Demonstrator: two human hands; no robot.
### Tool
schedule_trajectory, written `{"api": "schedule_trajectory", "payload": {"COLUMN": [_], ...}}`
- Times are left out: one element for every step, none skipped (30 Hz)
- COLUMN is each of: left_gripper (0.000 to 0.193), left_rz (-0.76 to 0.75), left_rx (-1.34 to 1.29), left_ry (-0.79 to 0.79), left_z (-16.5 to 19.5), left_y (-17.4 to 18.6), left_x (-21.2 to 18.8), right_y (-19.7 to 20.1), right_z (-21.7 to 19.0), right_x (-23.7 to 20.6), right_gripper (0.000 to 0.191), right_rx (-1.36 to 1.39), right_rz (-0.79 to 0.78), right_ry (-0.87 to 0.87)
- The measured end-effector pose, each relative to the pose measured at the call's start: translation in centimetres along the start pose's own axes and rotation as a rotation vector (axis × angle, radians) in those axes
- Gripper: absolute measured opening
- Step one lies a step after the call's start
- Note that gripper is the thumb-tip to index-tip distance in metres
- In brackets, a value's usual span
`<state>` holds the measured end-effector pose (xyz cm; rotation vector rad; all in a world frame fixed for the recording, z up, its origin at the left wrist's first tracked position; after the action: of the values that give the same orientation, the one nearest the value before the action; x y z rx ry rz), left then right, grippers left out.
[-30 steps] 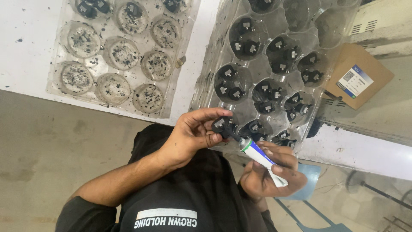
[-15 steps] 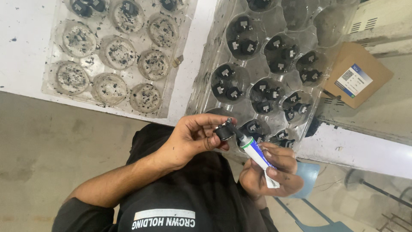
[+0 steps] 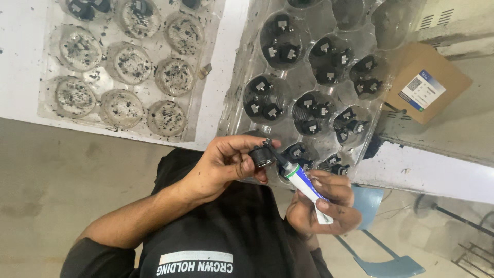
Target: The person picks small black plug-like components one at a time from a plastic blister tray and squeezes adhesive from a tube onto each one, then places the treated component back into the tray. They occasionally wipe the tube tip with a dark cloth before continuing with the next component.
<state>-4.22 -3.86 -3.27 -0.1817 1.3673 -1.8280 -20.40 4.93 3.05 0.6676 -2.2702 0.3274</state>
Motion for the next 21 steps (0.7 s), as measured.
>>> {"api": "schedule_trajectory", "payload": {"left_gripper": [0.044, 0.045, 0.045, 0.044, 0.043, 0.043, 0.044, 0.045, 0.047, 0.048, 0.049, 0.05, 0.049, 0.048, 0.048, 0.049, 0.05, 0.05, 0.049, 0.049, 0.048], "left_rz": [0.002, 0.004, 0.005, 0.013, 0.02, 0.025, 0.027, 0.027, 0.027, 0.027, 0.026, 0.022, 0.002, -0.018, -0.037, -0.05, -0.061, -0.071, -0.07, -0.067, -0.061], "left_rx": [0.014, 0.029, 0.043, 0.038, 0.035, 0.034, 0.061, 0.091, 0.123, 0.142, 0.162, 0.182, 0.175, 0.168, 0.16, 0.144, 0.126, 0.106, 0.108, 0.11, 0.11], "left_ry": [0.004, 0.008, 0.012, 0.007, 0.003, 0.0, -0.036, -0.073, -0.112, -0.125, -0.138, -0.15, -0.151, -0.151, -0.147, -0.155, -0.161, -0.167, -0.162, -0.161, -0.163], "left_z": [0.0, -0.1, -0.3, -0.3, -0.4, -0.4, -0.2, 0.0, 0.3, 0.3, 0.3, 0.3, 0.0, -0.4, -0.9, -1.4, -1.8, -2.3, -2.7, -3.0, -3.3], "left_y": [0.0, -0.1, -0.2, -0.3, -0.5, -0.7, -0.9, -1.2, -1.4, -1.8, -2.2, -2.7, -3.3, -4.0, -4.6, -5.2, -5.7, -6.1, -6.3, -6.5, -6.6], "left_x": [0.2, 0.4, 0.7, 1.0, 1.5, 1.9, 2.4, 2.9, 3.3, 3.7, 4.1, 4.5, 4.9, 5.2, 5.4, 5.5, 5.7, 5.8, 5.9, 5.9, 5.9], "right_y": [-0.1, 0.0, 0.1, 0.4, 0.7, 1.2, 1.8, 2.4, 3.0, 3.7, 4.2, 4.7, 5.0, 5.1, 5.2, 5.1, 5.1, 5.0, 5.1, 5.0, 5.0], "right_z": [0.1, 0.1, 0.1, 0.0, 0.0, -0.1, -0.1, 0.0, 0.2, 0.7, 0.8, 1.0, 1.0, 1.0, 0.9, 0.6, 0.3, -0.1, -0.6, -0.8, -0.8], "right_x": [0.3, 0.6, 0.9, 1.2, 1.5, 1.8, 2.0, 2.1, 2.4, 2.8, 3.0, 3.2, 3.4, 3.5, 3.8, 3.9, 4.0, 4.2, 4.4, 4.6, 5.1], "right_gripper": [0.034, 0.033, 0.032, 0.031, 0.029, 0.03, 0.03, 0.03, 0.031, 0.032, 0.033, 0.034, 0.034, 0.034, 0.034, 0.034, 0.034, 0.035, 0.036, 0.037, 0.038], "right_rx": [0.008, 0.016, -0.011, -0.037, -0.064, -0.093, -0.123, -0.153, -0.136, -0.117, -0.091, -0.065, -0.032, -0.003, 0.026, 0.047, 0.067, 0.007, -0.052, -0.109, -0.067], "right_rz": [0.0, 0.001, -0.033, -0.066, -0.097, -0.076, -0.053, -0.026, 0.05, 0.124, 0.18, 0.235, 0.268, 0.28, 0.292, 0.281, 0.27, 0.212, 0.153, 0.092, 0.016], "right_ry": [0.017, 0.034, 0.009, -0.017, -0.043, -0.04, -0.036, -0.032, -0.021, -0.01, -0.005, 0.0, 0.002, 0.026, 0.05, 0.094, 0.138, 0.12, 0.099, 0.076, 0.128]}}
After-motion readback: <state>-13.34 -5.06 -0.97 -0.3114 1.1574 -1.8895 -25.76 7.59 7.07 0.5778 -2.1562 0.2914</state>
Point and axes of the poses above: each hand's wrist, its own x-axis towards the middle knuckle, its own y-axis out of the back of the hand, z = x × y, the point moved 4 cm from there along x, towards the middle knuckle, and after that the axes turned 15 degrees about z, right-handed, at the moved point
